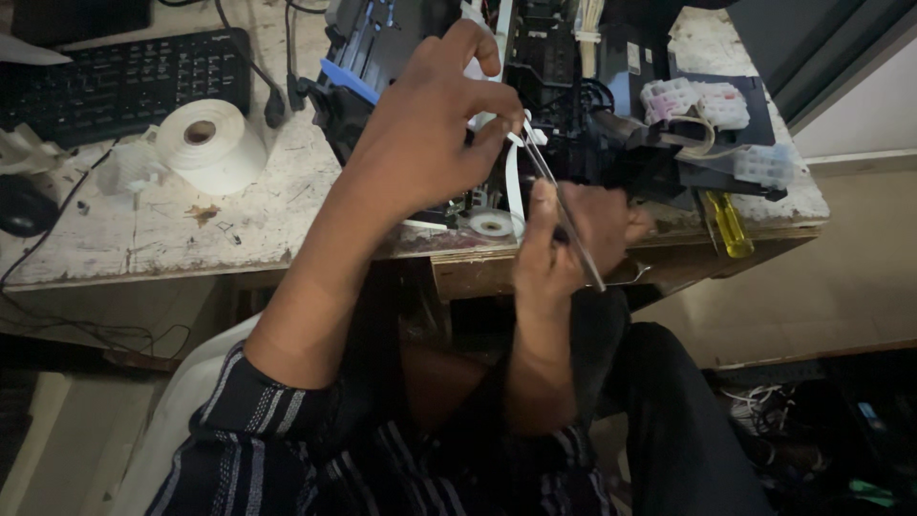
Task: The person uses tweezers to manipulate a white ribbon cable inside an open electronic device, likely a printer. They repeatedly adjust the cable's position and alignment within the mechanism while occasionally using a smartphone flashlight to illuminate the interior.
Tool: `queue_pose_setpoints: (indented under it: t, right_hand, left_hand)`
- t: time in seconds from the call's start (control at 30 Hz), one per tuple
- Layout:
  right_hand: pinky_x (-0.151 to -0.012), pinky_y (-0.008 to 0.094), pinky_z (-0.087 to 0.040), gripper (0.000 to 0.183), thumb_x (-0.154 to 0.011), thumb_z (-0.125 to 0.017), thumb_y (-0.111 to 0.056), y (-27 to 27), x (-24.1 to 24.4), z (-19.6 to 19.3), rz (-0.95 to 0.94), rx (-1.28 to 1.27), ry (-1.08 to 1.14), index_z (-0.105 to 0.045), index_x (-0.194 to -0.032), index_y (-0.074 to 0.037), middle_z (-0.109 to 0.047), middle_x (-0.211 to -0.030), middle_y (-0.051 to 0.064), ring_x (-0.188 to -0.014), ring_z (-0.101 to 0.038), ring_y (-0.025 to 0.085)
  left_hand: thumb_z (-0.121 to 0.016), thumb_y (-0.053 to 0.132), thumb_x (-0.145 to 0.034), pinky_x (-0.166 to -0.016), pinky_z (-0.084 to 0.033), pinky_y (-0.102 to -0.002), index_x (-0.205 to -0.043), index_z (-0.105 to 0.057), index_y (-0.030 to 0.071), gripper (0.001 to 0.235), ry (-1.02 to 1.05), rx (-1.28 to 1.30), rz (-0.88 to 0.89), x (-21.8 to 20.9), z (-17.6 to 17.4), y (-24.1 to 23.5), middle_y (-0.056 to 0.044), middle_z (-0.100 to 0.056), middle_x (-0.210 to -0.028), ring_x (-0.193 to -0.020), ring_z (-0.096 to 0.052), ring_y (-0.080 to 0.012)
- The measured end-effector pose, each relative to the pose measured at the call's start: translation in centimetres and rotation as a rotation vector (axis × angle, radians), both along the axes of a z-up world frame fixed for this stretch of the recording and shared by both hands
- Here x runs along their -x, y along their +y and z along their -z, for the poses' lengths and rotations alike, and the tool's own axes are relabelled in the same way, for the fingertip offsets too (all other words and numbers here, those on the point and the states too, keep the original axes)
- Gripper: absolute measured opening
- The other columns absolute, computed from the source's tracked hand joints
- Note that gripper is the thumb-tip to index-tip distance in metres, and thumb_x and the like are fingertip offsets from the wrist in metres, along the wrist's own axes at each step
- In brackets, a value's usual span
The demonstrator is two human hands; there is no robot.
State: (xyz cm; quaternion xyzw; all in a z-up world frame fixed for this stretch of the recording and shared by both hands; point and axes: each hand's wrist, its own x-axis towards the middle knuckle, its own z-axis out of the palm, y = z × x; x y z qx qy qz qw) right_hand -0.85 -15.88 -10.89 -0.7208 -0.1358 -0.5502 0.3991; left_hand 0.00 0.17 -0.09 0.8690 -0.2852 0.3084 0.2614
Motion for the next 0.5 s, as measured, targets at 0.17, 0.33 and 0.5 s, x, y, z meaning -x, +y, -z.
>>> queue_pose_setpoints:
  t: [0.17, 0.33, 0.5]
  right_hand:
    - [-0.094, 0.04, -0.032, 0.024, -0.103, -0.064, -0.023, -0.8, 0.7, -1.0, -0.11, 0.016, 0.064, -0.069, -0.084, -0.009, -0.058, -0.075, 0.002, -0.08, -0.049, 0.02]
    - [-0.094, 0.041, -0.032, 0.025, -0.103, -0.065, -0.024, -0.8, 0.7, -1.2, -0.153, 0.005, 0.065, -0.069, -0.083, -0.009, -0.061, -0.075, 0.002, -0.077, -0.05, 0.019]
    - [-0.091, 0.039, -0.031, 0.024, -0.101, -0.066, -0.025, -0.8, 0.3, -0.8, -0.134, -0.011, 0.057, -0.071, -0.083, -0.01, -0.06, -0.072, 0.001, -0.073, -0.049, 0.018]
  left_hand:
    - [-0.078, 0.011, -0.09, -0.085, -0.052, -0.039, -0.097, -0.079, 0.016, 0.009, 0.02, -0.013, -0.009, 0.2, 0.0, 0.0, -0.004, -0.055, -0.122, -0.108, -0.057, -0.0259]
    - [-0.078, 0.011, -0.09, -0.085, -0.052, -0.039, -0.099, -0.079, 0.016, 0.01, 0.005, -0.016, -0.008, 0.3, 0.0, -0.1, -0.005, -0.055, -0.123, -0.107, -0.057, -0.0258]
    - [-0.078, 0.011, -0.09, -0.085, -0.052, -0.039, -0.099, -0.079, 0.016, 0.011, 0.009, -0.022, -0.02, 0.2, 0.0, -0.1, -0.004, -0.055, -0.122, -0.105, -0.057, -0.0248]
